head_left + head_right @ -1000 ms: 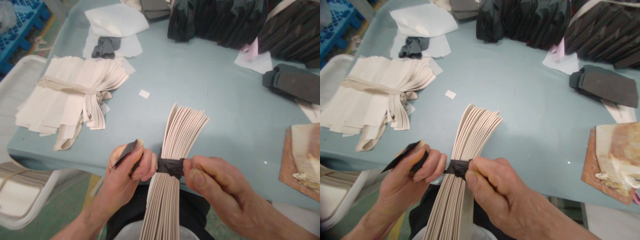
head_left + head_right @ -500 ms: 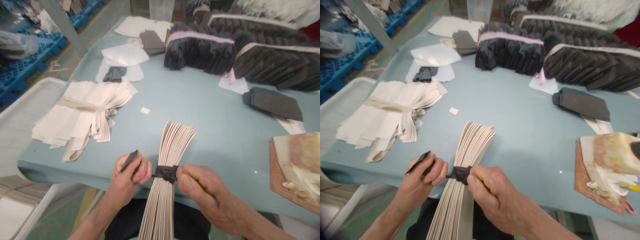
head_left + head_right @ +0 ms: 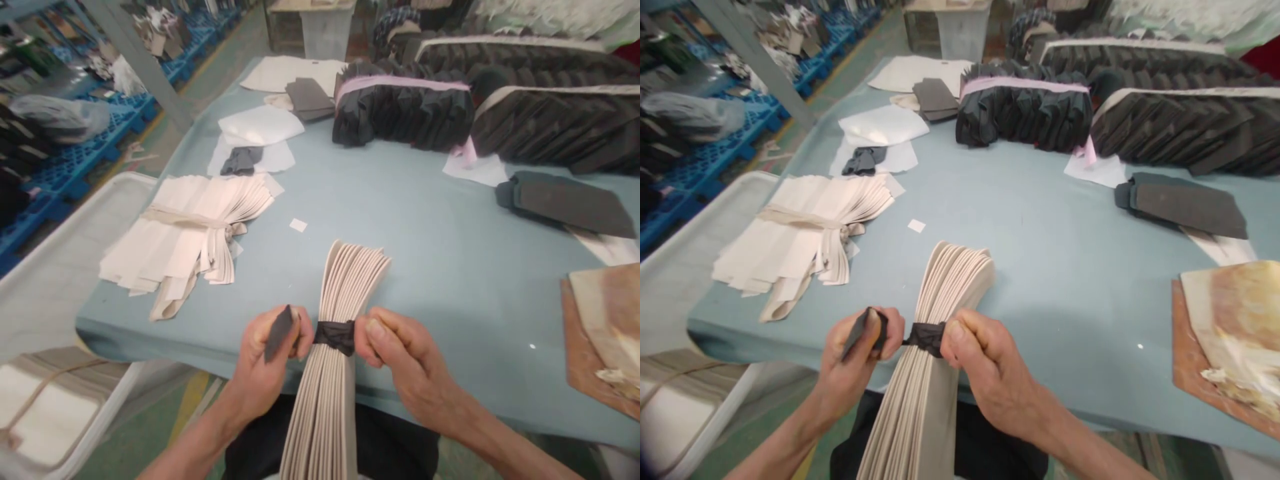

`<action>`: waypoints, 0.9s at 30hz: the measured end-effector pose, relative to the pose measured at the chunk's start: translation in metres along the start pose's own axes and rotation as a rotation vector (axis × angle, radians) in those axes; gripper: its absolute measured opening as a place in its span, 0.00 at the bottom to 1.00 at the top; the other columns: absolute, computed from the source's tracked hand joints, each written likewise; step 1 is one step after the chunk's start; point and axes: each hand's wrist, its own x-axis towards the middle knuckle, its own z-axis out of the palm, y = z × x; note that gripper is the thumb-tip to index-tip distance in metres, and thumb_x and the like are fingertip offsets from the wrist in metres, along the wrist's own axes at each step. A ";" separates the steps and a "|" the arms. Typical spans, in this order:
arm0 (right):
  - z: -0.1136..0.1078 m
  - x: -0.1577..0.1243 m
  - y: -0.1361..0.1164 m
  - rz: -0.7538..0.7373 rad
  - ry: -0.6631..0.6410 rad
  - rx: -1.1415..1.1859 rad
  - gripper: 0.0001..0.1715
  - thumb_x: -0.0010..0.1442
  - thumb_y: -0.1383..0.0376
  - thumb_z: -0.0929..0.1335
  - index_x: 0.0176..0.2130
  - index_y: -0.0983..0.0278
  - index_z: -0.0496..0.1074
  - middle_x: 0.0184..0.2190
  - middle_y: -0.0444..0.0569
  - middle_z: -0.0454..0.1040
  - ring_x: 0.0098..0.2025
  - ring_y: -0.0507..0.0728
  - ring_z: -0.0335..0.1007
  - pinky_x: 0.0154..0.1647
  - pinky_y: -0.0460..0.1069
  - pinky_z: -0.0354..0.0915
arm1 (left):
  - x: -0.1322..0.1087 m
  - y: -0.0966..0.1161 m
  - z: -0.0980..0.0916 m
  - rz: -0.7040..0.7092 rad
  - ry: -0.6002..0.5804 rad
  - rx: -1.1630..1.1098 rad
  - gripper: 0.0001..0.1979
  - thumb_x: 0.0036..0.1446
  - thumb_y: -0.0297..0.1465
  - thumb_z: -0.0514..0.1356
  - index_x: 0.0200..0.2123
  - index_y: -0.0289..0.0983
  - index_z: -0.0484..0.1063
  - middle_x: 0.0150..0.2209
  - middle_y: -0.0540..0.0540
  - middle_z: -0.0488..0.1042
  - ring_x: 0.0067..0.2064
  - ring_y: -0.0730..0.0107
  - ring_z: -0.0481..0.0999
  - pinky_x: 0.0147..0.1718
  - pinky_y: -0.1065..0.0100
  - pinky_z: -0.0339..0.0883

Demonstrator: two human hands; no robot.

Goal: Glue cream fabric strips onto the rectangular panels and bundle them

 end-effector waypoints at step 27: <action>-0.024 0.006 0.035 -0.100 0.304 -0.269 0.15 0.74 0.58 0.64 0.36 0.62 0.72 0.29 0.43 0.74 0.30 0.52 0.68 0.34 0.48 0.64 | 0.008 0.009 0.021 0.038 0.499 0.034 0.17 0.56 0.37 0.70 0.21 0.38 0.68 0.22 0.51 0.68 0.22 0.75 0.62 0.19 0.74 0.56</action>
